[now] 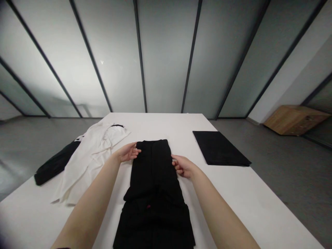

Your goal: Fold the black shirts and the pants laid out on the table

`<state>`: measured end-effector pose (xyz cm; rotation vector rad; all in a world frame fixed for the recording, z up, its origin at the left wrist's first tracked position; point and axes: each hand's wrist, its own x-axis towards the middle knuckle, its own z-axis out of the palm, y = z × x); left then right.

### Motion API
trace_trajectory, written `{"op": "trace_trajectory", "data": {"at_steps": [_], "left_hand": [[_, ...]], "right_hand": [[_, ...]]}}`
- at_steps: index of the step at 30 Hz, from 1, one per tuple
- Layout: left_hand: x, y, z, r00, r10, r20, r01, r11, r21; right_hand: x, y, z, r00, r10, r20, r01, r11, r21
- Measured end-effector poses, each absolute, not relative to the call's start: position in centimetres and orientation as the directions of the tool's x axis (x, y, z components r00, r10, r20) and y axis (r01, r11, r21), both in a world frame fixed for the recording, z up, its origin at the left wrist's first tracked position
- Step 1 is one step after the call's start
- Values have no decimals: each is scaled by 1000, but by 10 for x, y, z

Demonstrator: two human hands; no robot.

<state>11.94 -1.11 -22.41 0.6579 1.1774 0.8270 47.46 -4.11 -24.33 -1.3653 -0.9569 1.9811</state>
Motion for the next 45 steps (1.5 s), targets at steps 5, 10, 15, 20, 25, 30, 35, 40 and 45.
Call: {"op": "trace_trajectory", "data": {"at_steps": [5,10,15,20,25,30,35,40,45], "left_hand": [[116,-8,-227,297,831,-470,-227,540,811],[122,-5,-231,314,832,-458,-200,530,824],[135,-4,-234,80,912,-403,-277,408,870],[144,-5,-237,-73,940,-333,-246,307,919],[139,6,-226,-115,946,-303,-210,275,938],[134,41,-196,-119,957,-264,-206,237,949],[145,94,-156,-193,980,-41,-76,26,997],[176,116,-153,-173,949,263,500,-146,854],[211,72,-211,-36,974,225,830,-97,549]], "right_hand": [[472,-12,-215,-458,667,-588,-275,-735,-621],[452,16,-204,-413,700,-582,-235,-700,-675],[427,34,-210,-327,744,-583,-111,-643,-758],[421,47,-213,-255,776,-577,-24,-602,-798],[435,60,-199,-213,836,-506,56,-507,-860],[441,85,-182,-177,892,-415,118,-399,-909],[422,125,-164,-108,980,-168,91,-159,-983],[394,141,-176,-109,963,248,521,268,-811],[382,104,-225,-271,941,203,736,338,-586]]}}
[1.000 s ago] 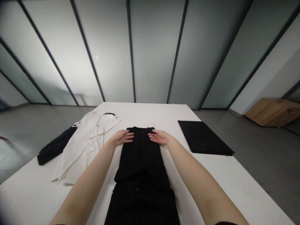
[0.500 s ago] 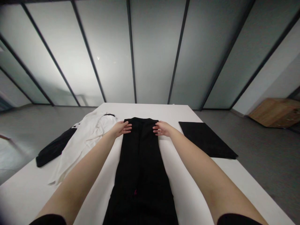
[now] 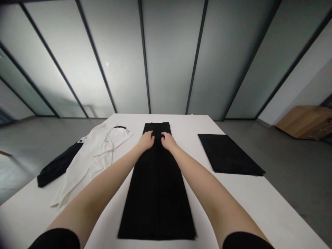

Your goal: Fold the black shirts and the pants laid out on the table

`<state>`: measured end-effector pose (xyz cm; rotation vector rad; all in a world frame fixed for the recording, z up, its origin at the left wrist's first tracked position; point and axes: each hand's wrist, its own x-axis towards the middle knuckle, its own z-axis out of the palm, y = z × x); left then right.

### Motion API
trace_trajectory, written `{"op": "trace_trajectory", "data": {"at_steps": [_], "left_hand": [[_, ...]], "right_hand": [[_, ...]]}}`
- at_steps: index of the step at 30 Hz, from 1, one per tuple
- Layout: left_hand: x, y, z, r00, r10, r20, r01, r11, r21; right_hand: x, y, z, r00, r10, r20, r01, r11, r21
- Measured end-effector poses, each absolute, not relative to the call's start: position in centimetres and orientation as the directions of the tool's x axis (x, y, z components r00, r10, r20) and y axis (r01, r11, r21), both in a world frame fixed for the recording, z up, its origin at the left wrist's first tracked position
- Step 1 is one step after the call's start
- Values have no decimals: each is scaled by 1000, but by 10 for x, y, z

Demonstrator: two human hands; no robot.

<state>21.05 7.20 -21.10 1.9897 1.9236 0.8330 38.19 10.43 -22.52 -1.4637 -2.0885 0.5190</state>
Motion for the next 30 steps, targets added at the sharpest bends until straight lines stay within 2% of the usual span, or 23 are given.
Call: {"op": "trace_trajectory", "data": {"at_steps": [1,3,5,7,12,16,22,25,30], "left_hand": [[216,60,-225,-51,978,202,854,-63,516],[225,41,-246,-55,992,113,943,15,332],[229,29,-258,-36,995,93,978,16,209],[230,24,-259,-26,996,87,987,12,161],[236,18,-251,-46,998,39,986,39,161],[244,10,-254,-47,997,59,987,37,156],[247,-8,-250,-3,996,91,990,-10,143],[252,-33,-252,-10,995,104,992,-4,129],[257,-89,-260,130,990,58,987,-134,88]], "right_hand": [[381,94,-235,-293,938,187,762,347,-546],[381,76,-250,-320,935,153,810,354,-467],[381,62,-259,-326,937,128,847,350,-399],[380,54,-262,-325,939,116,871,345,-349],[379,43,-261,-293,951,103,909,310,-279],[380,34,-260,-278,956,90,928,292,-232],[381,13,-247,-280,950,139,919,307,-246],[384,-11,-248,-301,946,120,914,322,-246],[402,-60,-261,-401,915,48,886,400,-234]]}}
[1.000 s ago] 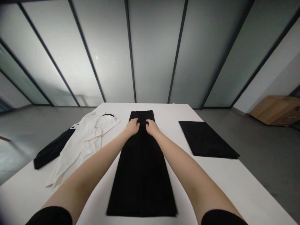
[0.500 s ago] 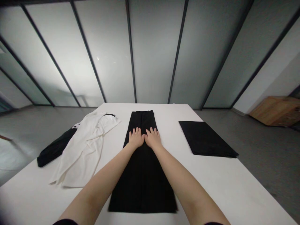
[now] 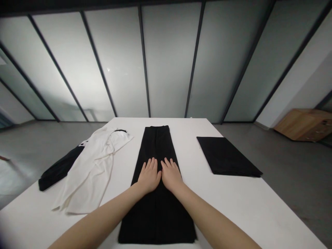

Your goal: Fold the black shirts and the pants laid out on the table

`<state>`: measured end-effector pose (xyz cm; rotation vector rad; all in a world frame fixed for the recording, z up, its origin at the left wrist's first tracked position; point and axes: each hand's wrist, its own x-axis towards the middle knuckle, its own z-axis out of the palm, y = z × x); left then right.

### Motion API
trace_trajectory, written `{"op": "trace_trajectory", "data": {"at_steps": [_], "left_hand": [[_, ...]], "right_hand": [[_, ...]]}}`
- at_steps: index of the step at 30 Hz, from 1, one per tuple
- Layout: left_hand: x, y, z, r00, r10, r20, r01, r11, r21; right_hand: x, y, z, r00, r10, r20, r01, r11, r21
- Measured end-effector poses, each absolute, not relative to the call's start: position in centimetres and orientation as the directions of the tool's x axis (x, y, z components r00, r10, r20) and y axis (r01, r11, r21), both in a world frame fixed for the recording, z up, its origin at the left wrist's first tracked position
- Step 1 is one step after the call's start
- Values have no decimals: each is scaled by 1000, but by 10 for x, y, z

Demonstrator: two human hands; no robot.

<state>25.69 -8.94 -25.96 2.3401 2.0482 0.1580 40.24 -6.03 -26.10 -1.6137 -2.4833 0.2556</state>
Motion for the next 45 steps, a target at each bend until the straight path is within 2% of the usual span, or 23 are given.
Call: {"op": "trace_trajectory", "data": {"at_steps": [9,13,19,25,28,31,33,35,38,41,43,45], "left_hand": [[257,-155,-266,282,958,50,941,-287,179],[249,-184,-269,345,936,71,911,-352,216],[242,-197,-255,401,916,24,873,-390,293],[243,-194,-227,440,898,-20,839,-403,364],[236,-193,-213,544,838,-34,722,-447,528],[226,-187,-200,576,812,-94,555,-305,774],[220,-182,-195,582,802,-137,487,-209,848],[215,-177,-191,598,787,-152,496,-215,841],[211,-176,-192,688,693,-215,577,-343,741],[216,-182,-200,759,593,-269,623,-542,564],[222,-187,-206,757,600,-260,647,-633,424],[226,-193,-208,740,621,-256,671,-662,334]], "right_hand": [[426,-124,-258,-447,891,-73,871,415,-262],[438,-145,-251,-478,869,-129,848,419,-324],[452,-152,-220,-569,820,-60,763,500,-409],[463,-146,-200,-693,679,-240,686,520,-510],[469,-147,-197,-741,610,-281,646,532,-547],[472,-150,-195,-763,569,-308,624,524,-580],[472,-153,-195,-774,546,-322,614,520,-594],[470,-156,-196,-791,519,-323,595,532,-602],[465,-161,-199,-821,480,-311,565,602,-564],[460,-167,-199,-824,477,-307,566,659,-496],[457,-171,-197,-818,489,-303,575,668,-473],[454,-175,-194,-819,497,-288,573,679,-458]]}}
